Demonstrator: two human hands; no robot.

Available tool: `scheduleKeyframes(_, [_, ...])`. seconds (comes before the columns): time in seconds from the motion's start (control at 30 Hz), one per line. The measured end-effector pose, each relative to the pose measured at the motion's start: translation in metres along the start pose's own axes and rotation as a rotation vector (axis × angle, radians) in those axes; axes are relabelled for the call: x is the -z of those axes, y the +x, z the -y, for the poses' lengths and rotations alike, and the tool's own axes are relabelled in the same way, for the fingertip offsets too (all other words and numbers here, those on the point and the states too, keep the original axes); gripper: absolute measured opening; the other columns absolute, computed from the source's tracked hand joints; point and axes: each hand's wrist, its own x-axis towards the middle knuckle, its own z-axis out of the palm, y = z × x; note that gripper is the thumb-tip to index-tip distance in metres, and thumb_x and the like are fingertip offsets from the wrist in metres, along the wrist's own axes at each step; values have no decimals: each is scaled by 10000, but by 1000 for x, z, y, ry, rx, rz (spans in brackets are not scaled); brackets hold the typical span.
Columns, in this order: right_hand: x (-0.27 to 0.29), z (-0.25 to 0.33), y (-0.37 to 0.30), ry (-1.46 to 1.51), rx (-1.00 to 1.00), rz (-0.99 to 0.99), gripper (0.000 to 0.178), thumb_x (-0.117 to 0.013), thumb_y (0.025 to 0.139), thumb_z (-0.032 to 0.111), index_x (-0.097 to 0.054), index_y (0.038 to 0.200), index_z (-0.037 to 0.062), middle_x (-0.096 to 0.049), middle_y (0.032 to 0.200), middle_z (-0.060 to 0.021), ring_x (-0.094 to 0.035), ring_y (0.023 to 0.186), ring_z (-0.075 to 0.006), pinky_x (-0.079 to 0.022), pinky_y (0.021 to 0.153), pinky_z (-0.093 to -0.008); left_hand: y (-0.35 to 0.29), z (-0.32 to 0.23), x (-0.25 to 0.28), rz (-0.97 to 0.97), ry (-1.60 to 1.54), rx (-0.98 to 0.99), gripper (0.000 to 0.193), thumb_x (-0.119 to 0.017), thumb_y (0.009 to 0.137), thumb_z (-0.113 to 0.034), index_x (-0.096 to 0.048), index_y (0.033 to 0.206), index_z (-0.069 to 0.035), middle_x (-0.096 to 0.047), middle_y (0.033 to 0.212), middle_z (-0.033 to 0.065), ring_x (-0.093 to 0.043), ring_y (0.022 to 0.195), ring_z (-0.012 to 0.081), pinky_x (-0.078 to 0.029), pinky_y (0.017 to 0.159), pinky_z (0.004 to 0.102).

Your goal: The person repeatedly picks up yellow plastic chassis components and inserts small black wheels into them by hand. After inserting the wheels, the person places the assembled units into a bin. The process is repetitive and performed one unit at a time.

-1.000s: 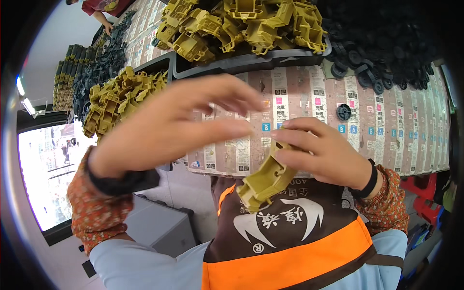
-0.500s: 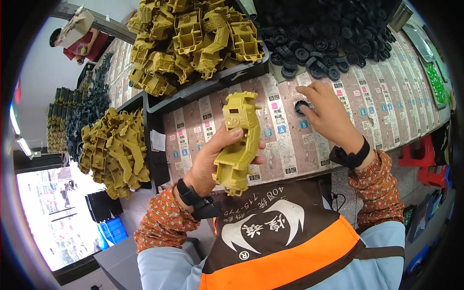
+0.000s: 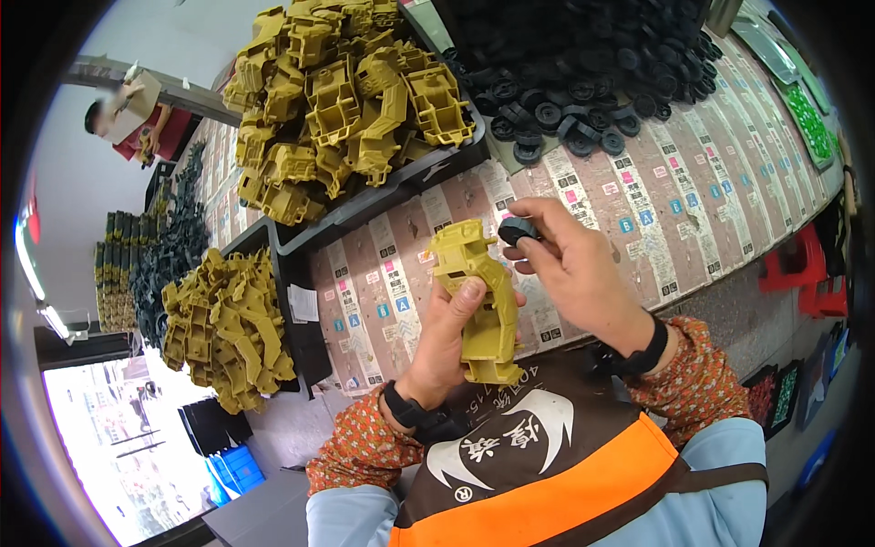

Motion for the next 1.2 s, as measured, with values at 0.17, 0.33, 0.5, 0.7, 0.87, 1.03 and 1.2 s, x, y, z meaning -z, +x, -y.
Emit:
scheduleKeyframes(0.17, [-16, -23, -5, 38, 133, -106, 326, -595, 981, -6, -597, 1306, -9, -736, 921, -169, -727, 743, -181, -558, 670, -297, 7, 11, -6, -82, 53, -61, 604, -711, 1003, -316, -350, 1449, -127, -621, 1245, 93, -695, 1030, 208, -636, 765, 347])
scheduleKeyframes(0.33, [-20, -27, -7, 89, 99, -135, 288, -596, 987, -7, -622, 1274, -26, -729, 911, -145, -701, 752, -139, -552, 673, -284, 10, 17, -12, -127, 66, -126, 638, -717, 1002, -253, -300, 1470, -136, -618, 1244, 97, -687, 1008, 193, -623, 775, 339])
scheduleKeyframes(0.5, [-19, -33, -1, 170, 58, -163, 281, -600, 988, -1, -628, 1266, -26, -726, 927, -142, -691, 797, -119, -555, 703, -287, 12, 15, -12, -105, 81, -107, 624, -705, 1009, -218, -293, 1471, -133, -616, 1215, 91, -684, 988, 192, -623, 762, 337])
scheduleKeyframes(0.7, [-14, -26, -5, 55, 85, -97, 369, -553, 966, -16, -591, 1332, -44, -722, 975, -201, -730, 843, -204, -567, 759, -323, 17, 20, -12, -130, 132, -150, 618, -686, 1023, -195, -280, 1483, -126, -606, 1234, 81, -653, 1036, 169, -590, 855, 338])
scheduleKeyframes(0.87, [-12, -15, -23, -271, 191, -24, 632, -438, 850, -122, -474, 1478, -67, -723, 1148, -244, -747, 1036, -274, -556, 885, -315, 22, 30, -7, -103, 286, -261, 623, -667, 1035, -170, -254, 1496, -99, -587, 1272, 78, -609, 1123, 156, -540, 942, 315])
scheduleKeyframes(1.03, [-3, -6, -23, -312, 147, 20, 659, -476, 809, -58, -499, 1468, -48, -731, 1055, -281, -762, 931, -360, -575, 822, -347, 26, 34, -5, -44, 276, -218, 649, -666, 1031, -144, -234, 1511, -81, -578, 1285, 80, -592, 1166, 162, -523, 964, 310])
scheduleKeyframes(1.2, [39, -3, 21, -413, 32, 238, 475, -566, 837, 69, -673, 1295, 0, -749, 949, -219, -732, 759, -368, -577, 721, -393, 23, 4, 0, -32, 257, 53, 598, -688, 1021, -228, -312, 1462, -84, -592, 1228, 85, -679, 1020, 199, -601, 850, 354])
